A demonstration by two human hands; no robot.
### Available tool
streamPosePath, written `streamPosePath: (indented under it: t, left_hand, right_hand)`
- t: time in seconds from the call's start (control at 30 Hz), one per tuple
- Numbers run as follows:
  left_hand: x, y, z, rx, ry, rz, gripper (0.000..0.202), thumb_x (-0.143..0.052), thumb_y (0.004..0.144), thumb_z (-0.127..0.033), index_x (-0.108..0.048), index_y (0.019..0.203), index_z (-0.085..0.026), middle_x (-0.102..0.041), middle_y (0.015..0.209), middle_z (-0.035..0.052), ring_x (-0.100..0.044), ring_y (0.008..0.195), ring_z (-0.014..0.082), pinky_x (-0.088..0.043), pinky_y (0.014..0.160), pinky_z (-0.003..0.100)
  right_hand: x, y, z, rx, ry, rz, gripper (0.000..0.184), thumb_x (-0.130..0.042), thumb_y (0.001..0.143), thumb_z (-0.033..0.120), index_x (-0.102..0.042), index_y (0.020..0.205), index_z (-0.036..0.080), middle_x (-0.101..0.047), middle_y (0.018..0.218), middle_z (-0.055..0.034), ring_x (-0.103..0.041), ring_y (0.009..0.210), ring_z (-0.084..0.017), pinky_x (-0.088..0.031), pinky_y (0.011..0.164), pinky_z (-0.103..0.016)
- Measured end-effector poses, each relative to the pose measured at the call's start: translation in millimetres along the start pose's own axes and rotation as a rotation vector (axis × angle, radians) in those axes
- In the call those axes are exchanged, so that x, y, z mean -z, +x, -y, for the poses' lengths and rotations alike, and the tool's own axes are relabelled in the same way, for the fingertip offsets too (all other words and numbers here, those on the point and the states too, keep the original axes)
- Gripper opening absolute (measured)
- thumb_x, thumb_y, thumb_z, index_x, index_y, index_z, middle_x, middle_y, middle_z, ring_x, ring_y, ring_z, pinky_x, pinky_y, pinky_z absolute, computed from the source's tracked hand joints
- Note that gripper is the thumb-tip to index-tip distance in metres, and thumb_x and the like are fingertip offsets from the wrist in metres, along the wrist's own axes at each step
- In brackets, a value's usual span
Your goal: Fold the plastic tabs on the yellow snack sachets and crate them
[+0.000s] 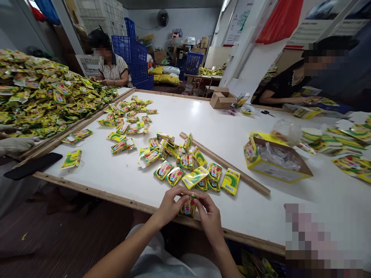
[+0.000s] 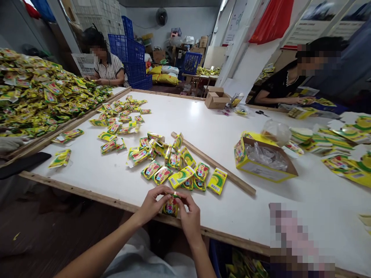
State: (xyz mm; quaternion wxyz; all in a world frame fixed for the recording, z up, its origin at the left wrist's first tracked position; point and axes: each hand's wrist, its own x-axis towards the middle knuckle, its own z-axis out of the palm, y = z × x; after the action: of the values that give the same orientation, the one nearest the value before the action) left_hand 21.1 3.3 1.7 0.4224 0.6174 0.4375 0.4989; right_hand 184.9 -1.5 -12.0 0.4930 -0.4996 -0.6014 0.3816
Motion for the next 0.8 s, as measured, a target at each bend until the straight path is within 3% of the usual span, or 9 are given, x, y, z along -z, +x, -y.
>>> streamPosePath:
  t: [0.1, 0.2, 0.3, 0.37, 0.43, 0.53, 0.67, 0.8]
  left_hand:
    - [5.4, 2, 3, -0.016, 0.133, -0.034, 0.020, -0.056, 0.089, -0.028, -0.065, 0.105, -0.021, -0.067, 0.103, 0.0074, -0.062, 0.093, 0.0201, -0.050, 0.082, 0.032]
    - [7.3, 13, 8, -0.050, 0.307, -0.073, 0.023, -0.056, 0.089, -0.028, -0.060, 0.110, -0.021, -0.064, 0.108, 0.0090, -0.058, 0.100, 0.0235, -0.048, 0.087, 0.038]
    - [-4.4, 33, 13, -0.090, 0.448, -0.019, 0.039, -0.063, 0.083, -0.031, -0.054, 0.119, -0.020, -0.060, 0.114, 0.0117, -0.053, 0.112, 0.0288, -0.043, 0.096, 0.046]
    - [-17.5, 48, 16, -0.081, 0.536, 0.012, 0.054, -0.071, 0.076, -0.030, -0.049, 0.124, -0.018, -0.058, 0.117, 0.0144, -0.051, 0.114, 0.0322, -0.041, 0.097, 0.049]
    - [-28.3, 60, 17, -0.063, 0.613, 0.022, 0.060, -0.075, 0.070, -0.023, -0.049, 0.124, -0.017, -0.058, 0.116, 0.0153, -0.051, 0.113, 0.0340, -0.040, 0.096, 0.051]
    - [-29.5, 67, 15, -0.058, 0.604, -0.011, 0.046, -0.066, 0.075, -0.014, -0.051, 0.117, -0.019, -0.061, 0.108, 0.0121, -0.056, 0.106, 0.0306, -0.042, 0.094, 0.048]
    - [-9.8, 48, 6, 0.039, 0.227, -0.057, 0.034, -0.052, 0.086, -0.018, -0.043, 0.119, -0.022, -0.061, 0.092, 0.0043, -0.062, 0.079, 0.0187, -0.050, 0.076, 0.034]
    - [3.2, 13, -1, 0.115, -0.154, 0.074, 0.039, -0.051, 0.089, -0.021, -0.034, 0.123, -0.026, -0.057, 0.097, 0.0028, -0.062, 0.077, 0.0136, -0.051, 0.069, 0.026]
  right_hand:
    - [38, -9, 14, -0.013, -0.152, -0.125, 0.024, -0.057, 0.083, 0.042, -0.067, 0.090, 0.022, -0.071, 0.089, -0.0052, -0.066, 0.081, -0.021, -0.054, 0.071, -0.029]
    - [107, -24, 24, -0.095, -0.417, -0.249, 0.031, -0.056, 0.079, 0.051, -0.069, 0.087, 0.024, -0.071, 0.084, -0.0040, -0.066, 0.071, -0.021, -0.052, 0.059, -0.027]
    - [167, -38, 24, -0.127, -0.661, -0.268, 0.035, -0.058, 0.070, 0.058, -0.072, 0.080, 0.027, -0.072, 0.087, -0.0055, -0.067, 0.077, -0.026, -0.052, 0.060, -0.032]
    - [182, -46, 20, -0.149, -0.703, -0.281, 0.037, -0.058, 0.067, 0.060, -0.072, 0.078, 0.028, -0.073, 0.090, -0.0073, -0.068, 0.078, -0.028, -0.052, 0.057, -0.033]
    - [174, -50, 17, -0.191, -0.672, -0.278, 0.038, -0.058, 0.068, 0.060, -0.072, 0.080, 0.027, -0.073, 0.090, -0.0080, -0.068, 0.075, -0.027, -0.051, 0.052, -0.032]
    - [135, -49, 17, -0.191, -0.556, -0.217, 0.036, -0.058, 0.073, 0.058, -0.071, 0.084, 0.026, -0.073, 0.090, -0.0070, -0.068, 0.080, -0.026, -0.052, 0.054, -0.029]
    - [76, -34, 18, -0.118, -0.353, -0.158, 0.030, -0.057, 0.081, 0.050, -0.068, 0.089, 0.023, -0.071, 0.095, -0.0069, -0.066, 0.090, -0.025, -0.053, 0.076, -0.031]
    - [33, -15, 15, -0.067, -0.134, -0.114, 0.031, -0.057, 0.085, 0.042, -0.062, 0.110, 0.024, -0.066, 0.114, -0.0090, -0.064, 0.099, -0.023, -0.053, 0.084, -0.035]
